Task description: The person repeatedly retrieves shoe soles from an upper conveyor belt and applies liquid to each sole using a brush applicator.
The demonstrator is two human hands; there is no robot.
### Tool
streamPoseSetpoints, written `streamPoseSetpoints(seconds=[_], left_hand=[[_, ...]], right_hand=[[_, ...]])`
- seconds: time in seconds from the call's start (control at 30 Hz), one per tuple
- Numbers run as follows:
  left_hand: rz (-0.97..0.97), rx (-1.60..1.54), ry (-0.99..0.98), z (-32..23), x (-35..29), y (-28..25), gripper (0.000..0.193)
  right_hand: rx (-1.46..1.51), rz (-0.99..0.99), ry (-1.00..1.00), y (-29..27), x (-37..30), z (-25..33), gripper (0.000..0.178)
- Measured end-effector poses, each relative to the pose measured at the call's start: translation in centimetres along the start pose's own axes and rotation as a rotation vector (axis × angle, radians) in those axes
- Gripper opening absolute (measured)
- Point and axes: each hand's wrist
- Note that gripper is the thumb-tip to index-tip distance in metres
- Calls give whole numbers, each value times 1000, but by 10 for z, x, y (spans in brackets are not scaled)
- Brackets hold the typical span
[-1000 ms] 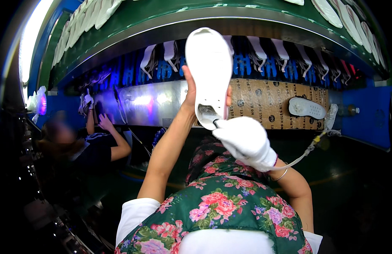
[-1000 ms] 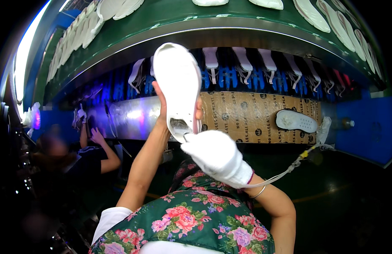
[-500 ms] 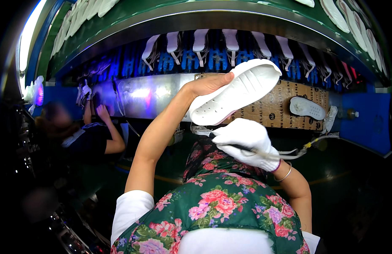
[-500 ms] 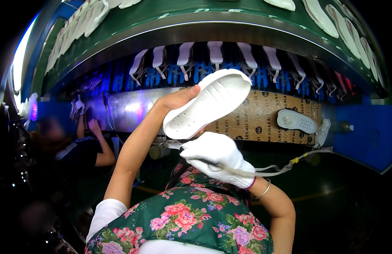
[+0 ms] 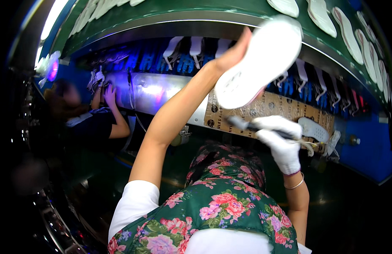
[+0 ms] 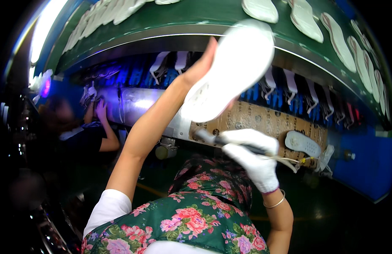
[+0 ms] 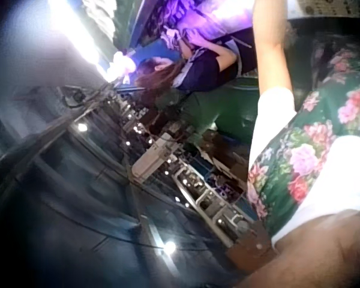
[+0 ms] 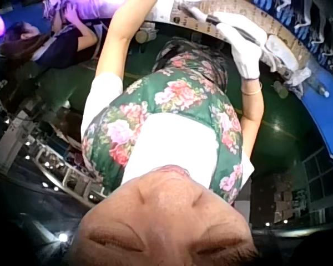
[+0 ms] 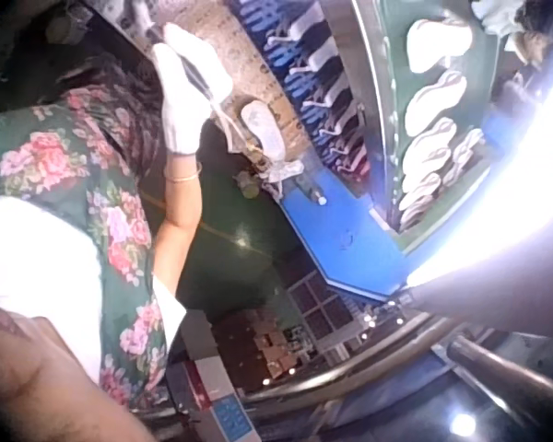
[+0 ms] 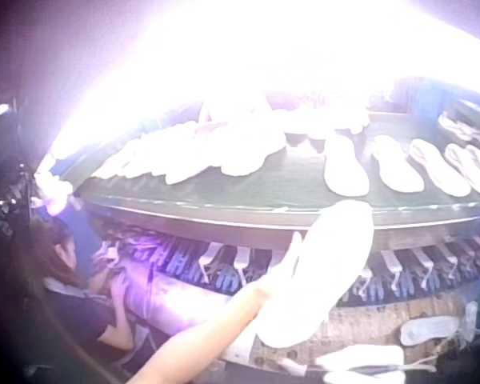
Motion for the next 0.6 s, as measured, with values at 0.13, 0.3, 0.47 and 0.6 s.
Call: streamPoseSetpoints(seconds=[0.13,0.3,0.47,0.6], left_hand=[[-431,-119,545,-52,15,-38,75],[-533,-569,865,-54,-14,-19,74],[-330,-408,590,-7,-64,47,84],[-369,-561,548,50,-67,82,83]], right_hand=[[568,-341,34,-4,19,4,25],[826,-407,26,-5,35,-9,31],[811,-346,42,5,34,-4,30],[422,-319,-112,22,28,12,25]])
Point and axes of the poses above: each hand's wrist, its own x-axis towards the middle knuckle, its own y-axis out of the palm, z = x × y, and after that the axes turned 6 degrees about x, right-handed
